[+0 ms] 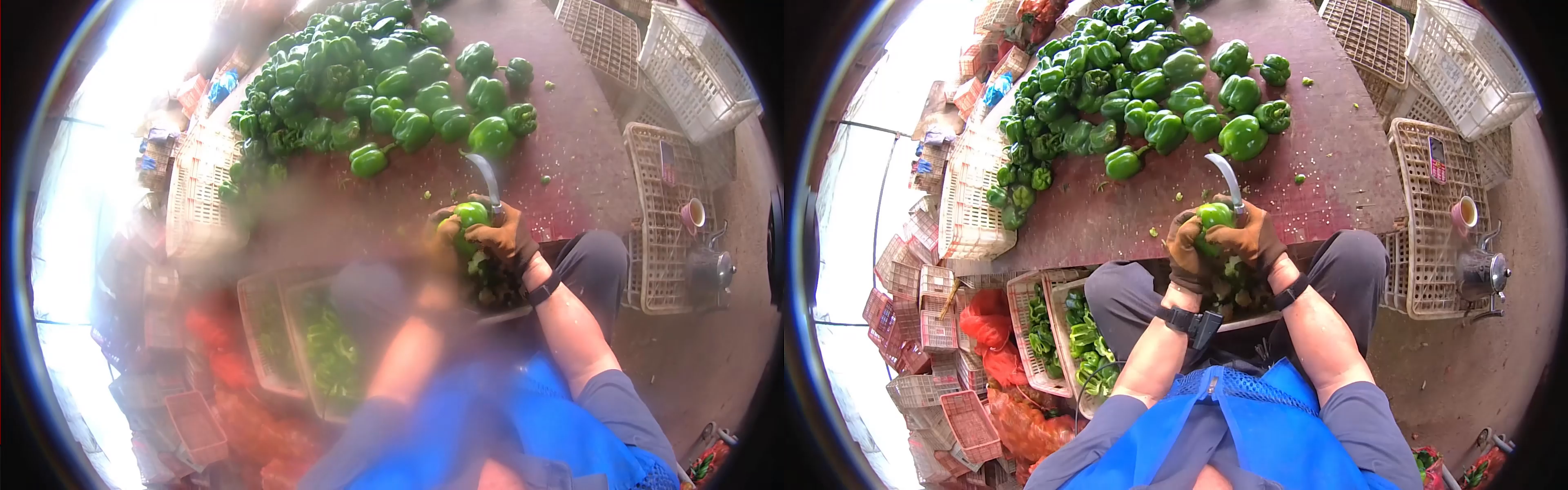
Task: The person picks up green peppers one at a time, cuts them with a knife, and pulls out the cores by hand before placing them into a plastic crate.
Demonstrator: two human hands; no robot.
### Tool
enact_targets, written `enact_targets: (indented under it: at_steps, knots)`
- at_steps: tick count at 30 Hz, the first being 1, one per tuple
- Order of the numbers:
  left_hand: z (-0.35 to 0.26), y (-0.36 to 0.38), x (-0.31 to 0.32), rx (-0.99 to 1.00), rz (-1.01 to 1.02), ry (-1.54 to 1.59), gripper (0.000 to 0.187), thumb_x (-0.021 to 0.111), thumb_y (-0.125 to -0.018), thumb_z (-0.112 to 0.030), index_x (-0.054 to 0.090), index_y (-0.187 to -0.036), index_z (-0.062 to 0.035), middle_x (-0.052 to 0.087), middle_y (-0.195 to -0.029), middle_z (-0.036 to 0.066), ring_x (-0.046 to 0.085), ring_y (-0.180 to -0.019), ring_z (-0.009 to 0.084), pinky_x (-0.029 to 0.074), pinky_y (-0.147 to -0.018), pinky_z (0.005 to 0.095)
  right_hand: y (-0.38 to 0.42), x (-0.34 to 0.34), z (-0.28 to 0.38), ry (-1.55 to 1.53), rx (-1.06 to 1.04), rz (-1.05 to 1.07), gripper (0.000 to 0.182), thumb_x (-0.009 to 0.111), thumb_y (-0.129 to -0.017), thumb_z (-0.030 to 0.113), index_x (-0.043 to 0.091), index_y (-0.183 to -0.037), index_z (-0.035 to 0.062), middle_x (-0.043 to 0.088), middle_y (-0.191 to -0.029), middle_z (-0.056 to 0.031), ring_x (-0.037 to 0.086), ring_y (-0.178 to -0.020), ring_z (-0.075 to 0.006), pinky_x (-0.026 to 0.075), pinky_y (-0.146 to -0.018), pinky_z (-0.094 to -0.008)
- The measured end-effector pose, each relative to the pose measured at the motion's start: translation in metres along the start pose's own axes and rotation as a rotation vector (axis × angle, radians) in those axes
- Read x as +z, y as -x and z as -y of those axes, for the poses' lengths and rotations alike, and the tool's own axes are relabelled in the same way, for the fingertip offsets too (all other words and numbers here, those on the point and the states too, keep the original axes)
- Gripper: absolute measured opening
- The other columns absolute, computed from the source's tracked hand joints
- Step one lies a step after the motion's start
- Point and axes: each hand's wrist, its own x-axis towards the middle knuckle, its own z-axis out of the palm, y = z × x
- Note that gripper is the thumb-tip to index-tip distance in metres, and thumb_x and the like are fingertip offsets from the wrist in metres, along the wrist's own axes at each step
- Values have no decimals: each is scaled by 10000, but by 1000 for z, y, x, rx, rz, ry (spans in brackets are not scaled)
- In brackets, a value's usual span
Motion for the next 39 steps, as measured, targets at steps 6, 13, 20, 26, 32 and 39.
enact_targets:
  at_steps: [6,13,20,26,32,39]
  knots:
    - [22,-7,-18,118,60,-150,316,643,-845,-144,647,-1140,-30,683,-1116,161,677,-991,289,570,-904,408,-11,-7,-19,-105,-72,-35,584,811,-729,51,588,-1263,-27,712,-1072,-82,674,-911,-147,553,-835,-298]
    - [-2,16,10,-54,96,140,347,663,-826,-108,638,-1162,-29,666,-1169,191,659,-1068,318,541,-982,445,-9,-10,-9,-46,-27,-2,479,799,-737,57,641,-1182,-22,720,-1028,-61,670,-900,-133,549,-817,-285]
    - [7,13,-5,41,304,335,420,619,-804,-48,593,-1220,1,653,-1175,200,652,-1075,334,547,-966,474,-15,-30,-13,-43,-2,-92,295,726,-825,93,681,-1103,4,713,-954,-36,654,-823,-108,540,-734,-277]
    - [-16,16,13,-64,91,47,465,574,-752,-52,589,-1214,2,641,-1189,178,652,-1058,305,557,-945,446,-7,-20,10,131,122,-36,310,732,-845,103,672,-1135,9,711,-984,-47,646,-842,-126,525,-733,-281]
    - [-6,-8,-5,272,122,-396,557,630,-690,12,569,-1243,-8,614,-1267,133,620,-1123,246,503,-994,359,-26,-30,-33,386,-3,99,326,790,-813,164,692,-1081,7,734,-952,-48,677,-795,-134,548,-690,-303]
    - [-24,-7,11,571,293,-923,666,694,-633,41,529,-1274,-27,613,-1202,119,605,-1125,227,486,-983,345,-17,-31,-33,80,57,108,239,746,-828,58,695,-1058,18,726,-999,-43,668,-832,-120,551,-711,-295]
